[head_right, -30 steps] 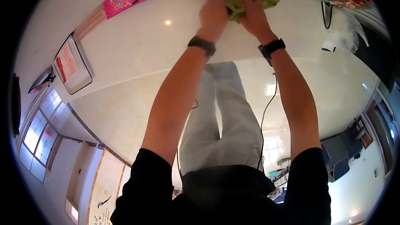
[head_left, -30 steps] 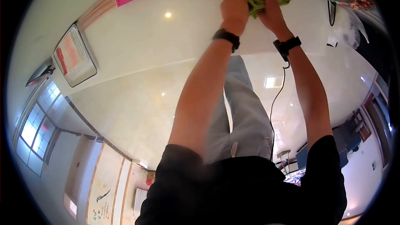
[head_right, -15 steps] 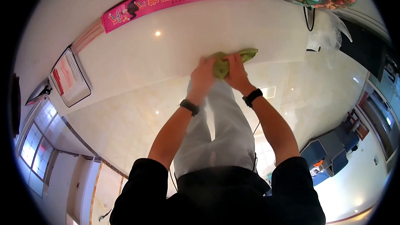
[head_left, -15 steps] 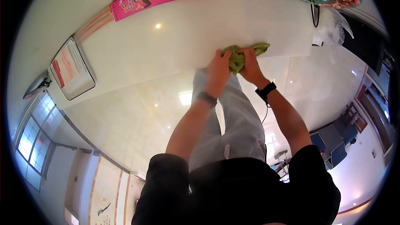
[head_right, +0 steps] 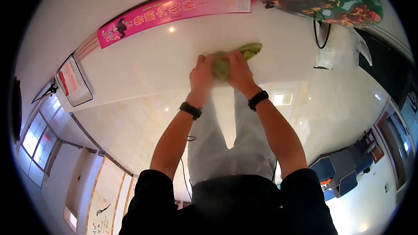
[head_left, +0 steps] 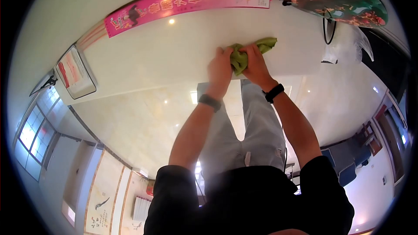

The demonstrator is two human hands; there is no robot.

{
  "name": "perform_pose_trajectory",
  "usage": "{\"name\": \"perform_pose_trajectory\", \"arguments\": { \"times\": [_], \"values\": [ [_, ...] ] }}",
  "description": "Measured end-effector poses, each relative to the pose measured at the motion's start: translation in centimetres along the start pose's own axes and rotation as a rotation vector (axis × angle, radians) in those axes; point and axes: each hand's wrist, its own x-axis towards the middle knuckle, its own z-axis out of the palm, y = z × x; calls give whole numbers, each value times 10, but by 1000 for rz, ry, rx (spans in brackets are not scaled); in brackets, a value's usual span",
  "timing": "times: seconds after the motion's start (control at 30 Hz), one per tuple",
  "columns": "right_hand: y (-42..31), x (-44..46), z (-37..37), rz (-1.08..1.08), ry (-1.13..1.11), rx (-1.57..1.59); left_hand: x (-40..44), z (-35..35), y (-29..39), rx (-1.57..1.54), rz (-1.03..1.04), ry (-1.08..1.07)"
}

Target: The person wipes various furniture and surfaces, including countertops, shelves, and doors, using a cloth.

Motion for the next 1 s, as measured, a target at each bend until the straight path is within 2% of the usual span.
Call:
{"name": "perform_pose_trajectory", "arguments": {
  "times": [0.13,0.23,0.27,0.47,0.7,0.77,0.83,0.87,0.9,0.93,0.97,1.0],
  "values": [
    [37,26,-39,-135,46,-49,34,9,46,54,31,60],
    [53,39,-78,-141,126,-9,61,20,86,45,73,97],
    [59,38,-90,-128,139,-19,69,29,97,48,107,140],
    [104,7,-154,4,141,-57,72,82,158,39,226,98],
    [127,-79,-123,156,146,-59,8,117,183,340,164,-176],
    [138,-112,-94,175,65,-23,-23,129,170,413,225,-196],
    [134,-153,-72,167,-107,-16,-57,140,144,504,225,-364],
    [160,-169,-41,128,-381,87,-73,145,133,653,154,-594],
    [166,-196,-17,72,-356,138,-92,135,138,696,146,-657],
    [129,-207,-48,169,-404,115,-110,132,134,664,134,-630],
    [105,-217,-63,184,-400,106,-124,142,108,611,155,-626],
    [93,-226,-77,194,-403,116,-135,128,116,586,201,-659]
  ]
}}
